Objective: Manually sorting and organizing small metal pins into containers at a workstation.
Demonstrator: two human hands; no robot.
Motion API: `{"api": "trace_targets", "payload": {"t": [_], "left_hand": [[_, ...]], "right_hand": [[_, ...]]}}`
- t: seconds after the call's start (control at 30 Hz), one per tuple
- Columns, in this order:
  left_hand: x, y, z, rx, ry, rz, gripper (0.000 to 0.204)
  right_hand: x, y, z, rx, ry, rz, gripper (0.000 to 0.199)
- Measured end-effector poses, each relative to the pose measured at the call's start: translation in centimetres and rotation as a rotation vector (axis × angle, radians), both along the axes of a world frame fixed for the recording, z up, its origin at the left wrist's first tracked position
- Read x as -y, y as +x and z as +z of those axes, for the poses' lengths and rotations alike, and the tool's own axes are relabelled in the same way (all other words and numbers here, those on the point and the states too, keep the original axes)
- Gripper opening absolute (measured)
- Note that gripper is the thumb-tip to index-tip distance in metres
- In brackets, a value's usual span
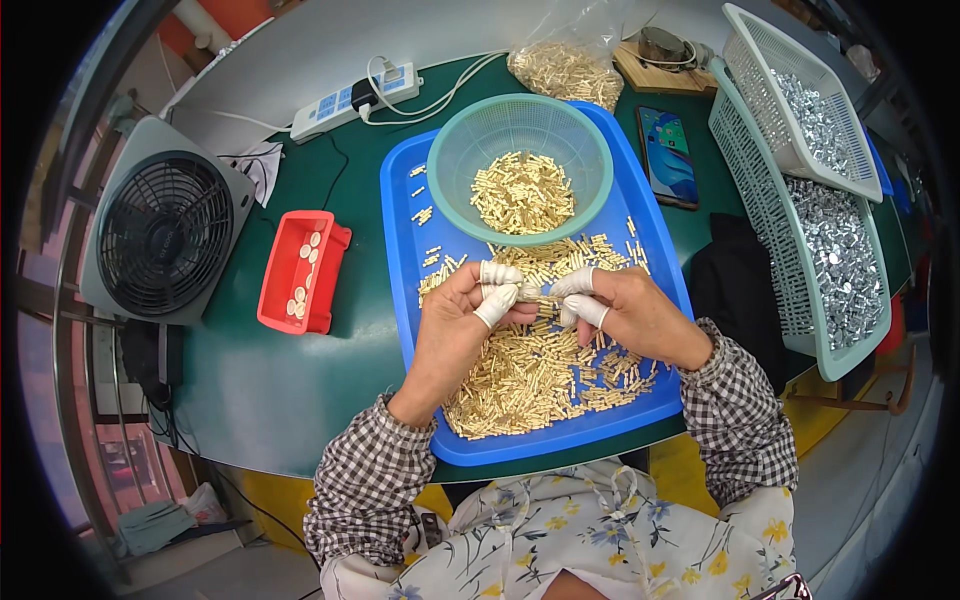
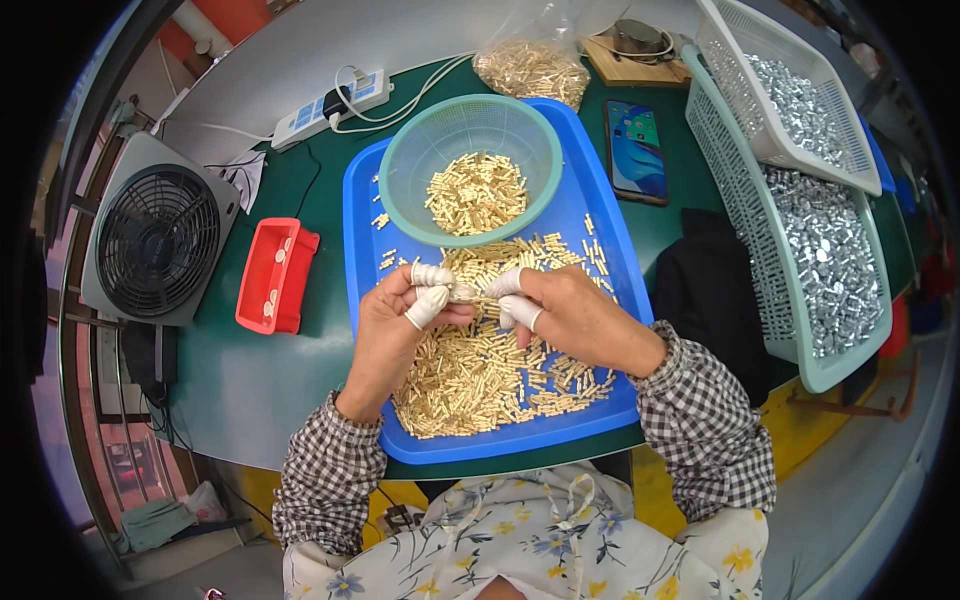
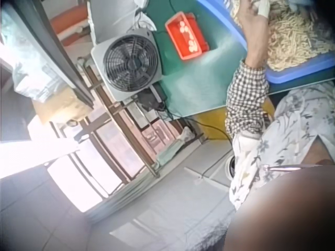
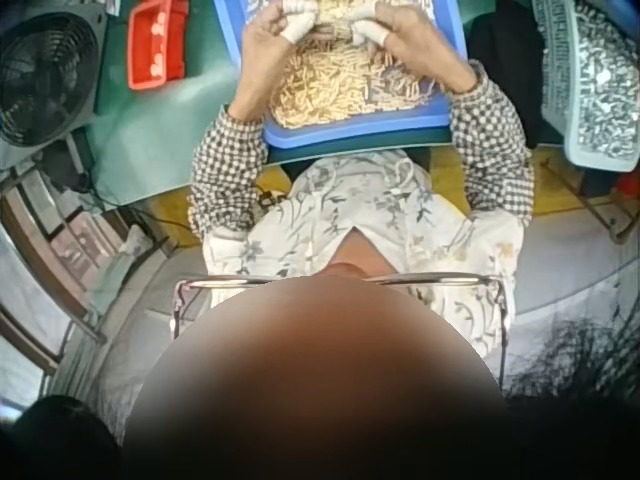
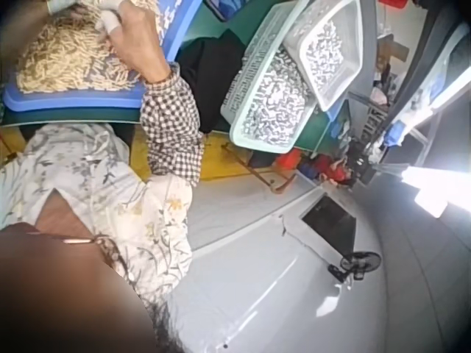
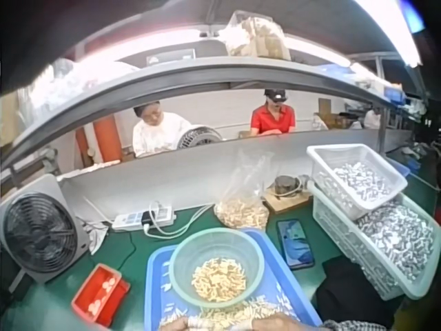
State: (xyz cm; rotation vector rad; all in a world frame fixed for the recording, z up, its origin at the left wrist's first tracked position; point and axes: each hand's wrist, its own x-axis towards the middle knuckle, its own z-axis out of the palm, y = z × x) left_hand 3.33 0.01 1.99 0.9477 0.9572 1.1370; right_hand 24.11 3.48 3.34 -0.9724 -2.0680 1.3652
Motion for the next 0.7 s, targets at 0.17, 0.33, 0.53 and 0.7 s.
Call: {"api": "trace_targets", "payload": {"t": [0.17, 0.33, 0.53, 0.7], "left_hand": [[0.1, -0.4, 0.8, -0.007, -0.051, 0.000, 0.015], [0.8, -1.4, 2.0, -0.033, -0.067, -0.013, 0.015], [1.9, -2.7, 3.0, -0.036, -0.078, -0.015, 0.014], [2.6, -3.8, 3.0, -0.080, -0.078, 0.002, 0.016]], "right_hand": [[-0.4, 0.1, 1.1, -0.208, -0.372, -0.061, 0.020], [-0.9, -0.3, 2.8, -0.265, -0.300, -0.187, 0.023], [-2.2, -1.9, 6.4, -0.218, -0.156, -0.254, 0.026], [-2.0, -3.8, 7.5, 0.027, 0.053, -0.263, 0.029]]}}
